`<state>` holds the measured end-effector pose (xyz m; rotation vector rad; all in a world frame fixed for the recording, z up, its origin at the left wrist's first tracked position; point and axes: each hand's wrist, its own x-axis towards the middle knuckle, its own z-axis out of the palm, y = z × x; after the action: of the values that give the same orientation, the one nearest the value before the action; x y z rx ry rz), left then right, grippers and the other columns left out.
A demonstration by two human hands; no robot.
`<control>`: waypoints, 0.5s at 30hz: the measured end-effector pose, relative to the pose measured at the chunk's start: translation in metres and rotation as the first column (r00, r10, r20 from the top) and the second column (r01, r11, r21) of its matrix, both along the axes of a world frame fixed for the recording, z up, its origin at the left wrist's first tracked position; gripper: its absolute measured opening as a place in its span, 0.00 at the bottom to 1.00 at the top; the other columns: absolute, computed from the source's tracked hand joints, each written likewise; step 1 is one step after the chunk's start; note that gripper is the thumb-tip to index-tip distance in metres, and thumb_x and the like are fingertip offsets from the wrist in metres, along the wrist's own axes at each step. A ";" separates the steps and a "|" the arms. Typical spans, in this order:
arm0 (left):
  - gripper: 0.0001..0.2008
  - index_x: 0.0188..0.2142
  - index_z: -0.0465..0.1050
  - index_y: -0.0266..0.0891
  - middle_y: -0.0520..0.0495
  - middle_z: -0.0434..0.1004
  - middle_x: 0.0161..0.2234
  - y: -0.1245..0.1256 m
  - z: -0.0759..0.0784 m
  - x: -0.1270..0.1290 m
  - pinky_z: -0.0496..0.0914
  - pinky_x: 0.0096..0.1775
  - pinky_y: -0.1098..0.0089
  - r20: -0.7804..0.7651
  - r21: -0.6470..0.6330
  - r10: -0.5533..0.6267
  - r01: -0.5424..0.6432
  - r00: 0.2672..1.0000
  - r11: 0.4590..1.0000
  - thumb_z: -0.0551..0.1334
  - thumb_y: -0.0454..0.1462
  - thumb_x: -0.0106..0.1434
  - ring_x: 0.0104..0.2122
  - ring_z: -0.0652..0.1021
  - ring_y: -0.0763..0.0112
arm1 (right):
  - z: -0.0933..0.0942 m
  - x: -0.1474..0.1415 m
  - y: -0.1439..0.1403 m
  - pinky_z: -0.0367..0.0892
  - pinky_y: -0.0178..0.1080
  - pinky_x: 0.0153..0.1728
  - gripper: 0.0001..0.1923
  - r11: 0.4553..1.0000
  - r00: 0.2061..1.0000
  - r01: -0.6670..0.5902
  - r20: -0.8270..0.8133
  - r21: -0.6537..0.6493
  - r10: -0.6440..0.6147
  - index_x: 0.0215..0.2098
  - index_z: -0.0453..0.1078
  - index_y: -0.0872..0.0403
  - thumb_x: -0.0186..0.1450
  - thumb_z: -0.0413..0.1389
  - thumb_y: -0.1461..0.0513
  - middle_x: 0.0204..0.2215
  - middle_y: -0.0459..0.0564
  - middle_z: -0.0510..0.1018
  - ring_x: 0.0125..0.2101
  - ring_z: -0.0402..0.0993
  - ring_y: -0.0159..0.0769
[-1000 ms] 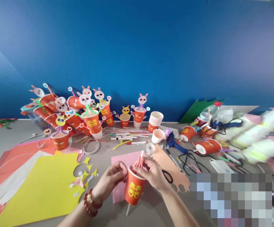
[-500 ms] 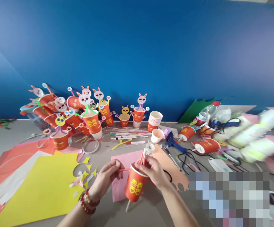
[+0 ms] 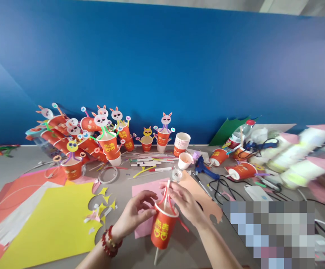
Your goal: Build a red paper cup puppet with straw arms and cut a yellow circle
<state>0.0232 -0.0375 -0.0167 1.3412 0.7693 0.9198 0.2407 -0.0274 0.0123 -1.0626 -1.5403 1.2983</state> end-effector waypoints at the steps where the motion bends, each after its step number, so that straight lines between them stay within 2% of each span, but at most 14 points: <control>1: 0.17 0.49 0.72 0.40 0.40 0.74 0.49 -0.001 0.003 0.001 0.71 0.45 0.64 -0.011 0.009 -0.012 0.012 1.000 1.000 0.66 0.42 0.63 0.45 0.75 0.59 | -0.001 -0.001 -0.002 0.70 0.42 0.48 0.19 1.000 1.000 0.001 0.009 0.003 -0.001 0.50 0.75 0.52 0.71 0.53 0.50 0.45 0.54 0.80 0.46 0.76 0.44; 6: 0.14 0.45 0.74 0.38 0.41 0.77 0.46 -0.006 0.024 0.005 0.68 0.51 0.61 -0.055 0.037 0.036 -0.034 0.998 0.999 0.60 0.45 0.67 0.48 0.75 0.57 | -0.004 -0.012 -0.008 0.68 0.41 0.52 0.15 0.988 0.999 0.034 0.009 0.151 -0.036 0.47 0.78 0.51 0.71 0.54 0.53 0.47 0.54 0.78 0.51 0.72 0.45; 12: 0.13 0.39 0.79 0.36 0.42 0.81 0.42 -0.001 0.049 0.007 0.68 0.49 0.62 -0.302 0.142 0.053 -0.010 0.952 0.990 0.66 0.43 0.62 0.44 0.78 0.56 | 0.018 -0.025 -0.008 0.68 0.41 0.52 0.14 0.972 0.997 -0.077 0.016 0.224 0.075 0.47 0.78 0.50 0.72 0.53 0.55 0.47 0.53 0.78 0.50 0.73 0.42; 15: 0.13 0.39 0.80 0.37 0.42 0.83 0.42 0.000 0.055 0.012 0.69 0.48 0.63 -0.278 0.108 -0.004 0.035 0.961 0.993 0.65 0.43 0.63 0.44 0.78 0.56 | 0.024 -0.024 -0.010 0.67 0.42 0.53 0.15 0.967 0.999 -0.053 0.019 0.247 0.050 0.47 0.77 0.50 0.71 0.53 0.53 0.48 0.53 0.77 0.52 0.72 0.44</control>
<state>0.0348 -0.0375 0.0387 1.5965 0.9269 0.7769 0.2165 -0.0375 0.0362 -0.8782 -1.6995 1.0997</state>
